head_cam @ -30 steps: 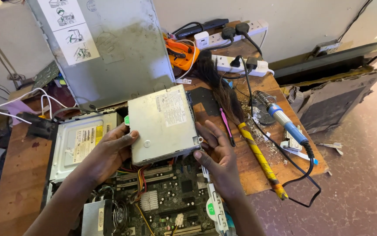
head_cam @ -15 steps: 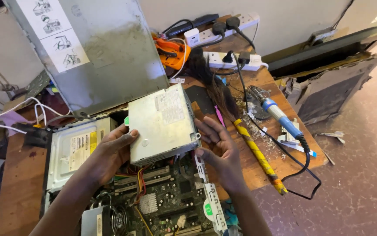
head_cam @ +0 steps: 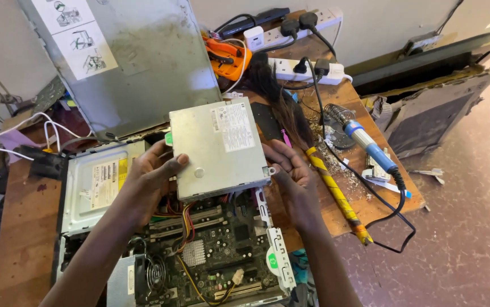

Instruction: Reassembling internal modules of a desktop computer by connecting power cables and installing the power supply unit.

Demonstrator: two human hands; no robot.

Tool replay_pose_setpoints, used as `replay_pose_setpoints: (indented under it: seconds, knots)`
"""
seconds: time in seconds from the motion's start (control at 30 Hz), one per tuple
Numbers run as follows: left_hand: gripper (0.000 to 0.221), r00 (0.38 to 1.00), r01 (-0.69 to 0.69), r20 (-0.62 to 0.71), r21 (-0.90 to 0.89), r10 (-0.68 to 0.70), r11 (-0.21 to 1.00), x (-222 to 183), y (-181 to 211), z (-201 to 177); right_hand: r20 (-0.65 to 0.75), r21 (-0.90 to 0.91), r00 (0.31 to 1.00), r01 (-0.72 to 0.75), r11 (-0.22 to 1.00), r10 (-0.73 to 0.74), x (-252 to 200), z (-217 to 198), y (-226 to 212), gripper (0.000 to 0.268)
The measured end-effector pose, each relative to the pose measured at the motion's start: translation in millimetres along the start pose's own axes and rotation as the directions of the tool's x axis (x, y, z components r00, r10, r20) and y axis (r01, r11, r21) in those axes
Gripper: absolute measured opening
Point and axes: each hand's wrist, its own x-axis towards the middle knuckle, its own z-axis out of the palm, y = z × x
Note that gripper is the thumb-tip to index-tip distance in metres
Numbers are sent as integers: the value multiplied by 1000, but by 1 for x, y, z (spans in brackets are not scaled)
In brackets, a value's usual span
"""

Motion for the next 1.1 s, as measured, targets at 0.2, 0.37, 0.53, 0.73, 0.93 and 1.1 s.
replay_pose_setpoints:
  seconds: [0.2,0.37,0.53,0.73,0.93,1.1]
  knots:
    - [78,1000,3,-31,-48,-5,999,6,-10,-3,-29,-89,996,78,993,-80,5,2,4,55]
    - [66,996,65,-61,-55,-69,996,16,-10,-3,-88,-224,990,91,970,-113,16,9,-6,40]
    - [49,991,98,-82,-128,-109,987,22,-22,-2,-63,-343,988,113,932,-143,18,16,-17,30]
    - [47,991,69,-104,-139,-84,988,16,-18,1,-45,-306,983,159,939,-181,15,23,-19,28]
    - [60,998,4,-58,-118,-11,993,9,-16,6,-12,-313,972,220,924,-236,18,19,-15,27]
    - [62,999,-38,-42,-132,32,991,16,-32,-4,5,-358,971,226,906,-241,15,23,-19,27]
